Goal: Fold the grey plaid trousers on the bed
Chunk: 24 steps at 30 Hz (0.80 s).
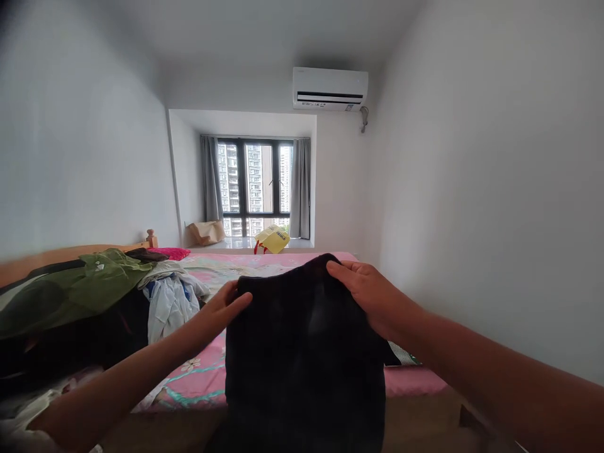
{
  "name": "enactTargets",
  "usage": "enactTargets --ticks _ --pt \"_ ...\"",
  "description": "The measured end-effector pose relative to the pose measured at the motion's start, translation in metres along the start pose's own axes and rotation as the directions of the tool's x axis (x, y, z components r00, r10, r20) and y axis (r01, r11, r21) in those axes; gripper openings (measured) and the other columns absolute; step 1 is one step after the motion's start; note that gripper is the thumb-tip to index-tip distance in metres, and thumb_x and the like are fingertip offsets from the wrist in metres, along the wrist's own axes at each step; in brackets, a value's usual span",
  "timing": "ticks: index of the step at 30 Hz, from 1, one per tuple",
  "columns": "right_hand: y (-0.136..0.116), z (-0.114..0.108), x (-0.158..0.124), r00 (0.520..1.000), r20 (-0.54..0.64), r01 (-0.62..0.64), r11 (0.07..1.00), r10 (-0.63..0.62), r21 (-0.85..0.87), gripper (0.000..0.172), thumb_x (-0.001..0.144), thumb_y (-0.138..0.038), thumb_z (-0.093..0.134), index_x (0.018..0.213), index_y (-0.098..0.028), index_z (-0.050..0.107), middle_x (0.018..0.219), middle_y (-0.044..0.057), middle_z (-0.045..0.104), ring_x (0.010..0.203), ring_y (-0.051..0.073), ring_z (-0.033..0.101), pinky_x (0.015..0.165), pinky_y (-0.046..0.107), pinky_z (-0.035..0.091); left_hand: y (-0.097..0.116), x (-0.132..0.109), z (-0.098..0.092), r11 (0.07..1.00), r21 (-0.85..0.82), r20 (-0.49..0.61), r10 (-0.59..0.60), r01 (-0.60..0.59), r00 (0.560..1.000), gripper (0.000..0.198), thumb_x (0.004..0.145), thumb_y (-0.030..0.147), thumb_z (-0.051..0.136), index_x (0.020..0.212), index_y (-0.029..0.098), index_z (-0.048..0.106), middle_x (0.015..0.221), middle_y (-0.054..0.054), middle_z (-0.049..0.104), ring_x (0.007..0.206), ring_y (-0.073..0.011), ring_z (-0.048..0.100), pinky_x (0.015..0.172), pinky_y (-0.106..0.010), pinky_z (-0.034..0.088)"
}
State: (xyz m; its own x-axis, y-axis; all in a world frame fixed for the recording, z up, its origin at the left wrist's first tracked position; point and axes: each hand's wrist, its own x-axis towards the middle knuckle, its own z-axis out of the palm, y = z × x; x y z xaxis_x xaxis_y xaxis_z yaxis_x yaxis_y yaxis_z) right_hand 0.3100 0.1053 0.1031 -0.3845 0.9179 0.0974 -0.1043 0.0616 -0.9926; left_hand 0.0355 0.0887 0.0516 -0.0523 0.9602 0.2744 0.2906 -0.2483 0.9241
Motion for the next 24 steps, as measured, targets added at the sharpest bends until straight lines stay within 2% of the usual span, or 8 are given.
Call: enactTargets --ticks 3,7,10,12,16,19,21,24 --pt "0.006 0.006 -0.005 0.999 0.031 -0.019 1.0 0.019 0.012 0.026 0.088 -0.039 0.057 0.093 -0.016 0.068 0.075 0.005 0.067 0.064 0.013 0.061 0.062 0.022 0.054 -0.021 -0.012 0.013 0.999 -0.048 -0.002 -0.009 0.008 1.0 0.055 0.073 0.048 0.068 0.116 0.019 0.051 0.118 -0.009 0.062 0.11 -0.0258 0.058 0.093 -0.036 0.046" --pt "0.011 0.002 -0.004 0.996 0.084 -0.034 0.999 0.035 -0.011 0.028 0.086 -0.042 0.059 0.096 -0.018 0.069 0.08 0.005 0.068 0.067 0.012 0.062 0.06 0.019 0.053 -0.033 -0.017 0.022 0.938 -0.275 0.105 -0.19 0.212 0.976 0.04 0.076 0.043 0.067 0.105 0.016 0.059 0.101 -0.008 0.07 0.097 -0.0222 0.064 0.086 -0.031 0.05" --pt "0.012 -0.014 0.004 0.987 0.142 -0.058 0.994 0.071 -0.096 0.029 0.083 -0.039 0.064 0.103 -0.019 0.067 0.086 0.004 0.069 0.071 0.012 0.064 0.064 0.02 0.053 -0.024 -0.011 0.011 0.866 -0.386 0.171 -0.27 0.316 0.948 0.031 0.075 0.038 0.069 0.096 0.017 0.063 0.092 -0.006 0.072 0.084 -0.0177 0.066 0.077 -0.026 0.051" --pt "0.011 -0.028 0.012 0.973 0.206 -0.068 0.984 0.101 -0.164 0.033 0.079 -0.036 0.069 0.107 -0.019 0.066 0.092 0.005 0.07 0.078 0.014 0.065 0.071 0.022 0.054 -0.007 -0.003 -0.004 0.894 -0.35 0.09 -0.263 0.278 0.961 0.028 0.074 0.038 0.069 0.093 0.018 0.064 0.085 -0.005 0.071 0.076 -0.0169 0.065 0.07 -0.026 0.052" --pt "0.007 -0.048 0.028 0.935 0.334 -0.043 0.972 0.122 -0.233 0.039 0.074 -0.03 0.072 0.111 -0.019 0.064 0.094 0.004 0.07 0.082 0.015 0.066 0.073 0.023 0.053 0.044 0.014 -0.033 0.988 0.154 -0.079 0.036 -0.024 0.996 0.034 0.073 0.053 0.065 0.08 0.019 0.063 0.069 0.0 0.065 0.064 -0.0168 0.06 0.055 -0.024 0.046" --pt "-0.003 -0.05 0.036 0.906 0.414 0.007 0.973 0.092 -0.229 0.032 0.075 -0.033 0.07 0.102 -0.016 0.067 0.085 0.003 0.069 0.076 0.014 0.065 0.07 0.023 0.052 0.083 0.025 -0.043 0.804 0.544 -0.106 0.347 -0.238 0.932 0.04 0.076 0.059 0.057 0.069 0.019 0.06 0.06 0.001 0.058 0.06 -0.0152 0.056 0.051 -0.023 0.041" --pt "-0.013 -0.049 0.039 0.901 0.43 0.05 0.974 0.053 -0.223 0.029 0.079 -0.04 0.066 0.091 -0.014 0.068 0.082 0.004 0.068 0.076 0.015 0.064 0.07 0.025 0.051 0.105 0.031 -0.045 0.726 0.633 -0.131 0.441 -0.267 0.888 0.042 0.078 0.06 0.054 0.069 0.019 0.06 0.059 0.001 0.056 0.058 -0.0148 0.054 0.051 -0.024 0.039" --pt "-0.031 -0.047 0.044 0.928 0.357 0.181 0.967 -0.107 -0.178 0.024 0.08 -0.04 0.065 0.087 -0.017 0.066 0.081 0.002 0.066 0.075 0.014 0.062 0.069 0.025 0.051 0.132 0.037 -0.045 0.722 0.636 -0.173 0.479 -0.273 0.861 0.044 0.079 0.061 0.052 0.075 0.018 0.063 0.062 -0.001 0.058 0.057 -0.0139 0.054 0.052 -0.025 0.039"
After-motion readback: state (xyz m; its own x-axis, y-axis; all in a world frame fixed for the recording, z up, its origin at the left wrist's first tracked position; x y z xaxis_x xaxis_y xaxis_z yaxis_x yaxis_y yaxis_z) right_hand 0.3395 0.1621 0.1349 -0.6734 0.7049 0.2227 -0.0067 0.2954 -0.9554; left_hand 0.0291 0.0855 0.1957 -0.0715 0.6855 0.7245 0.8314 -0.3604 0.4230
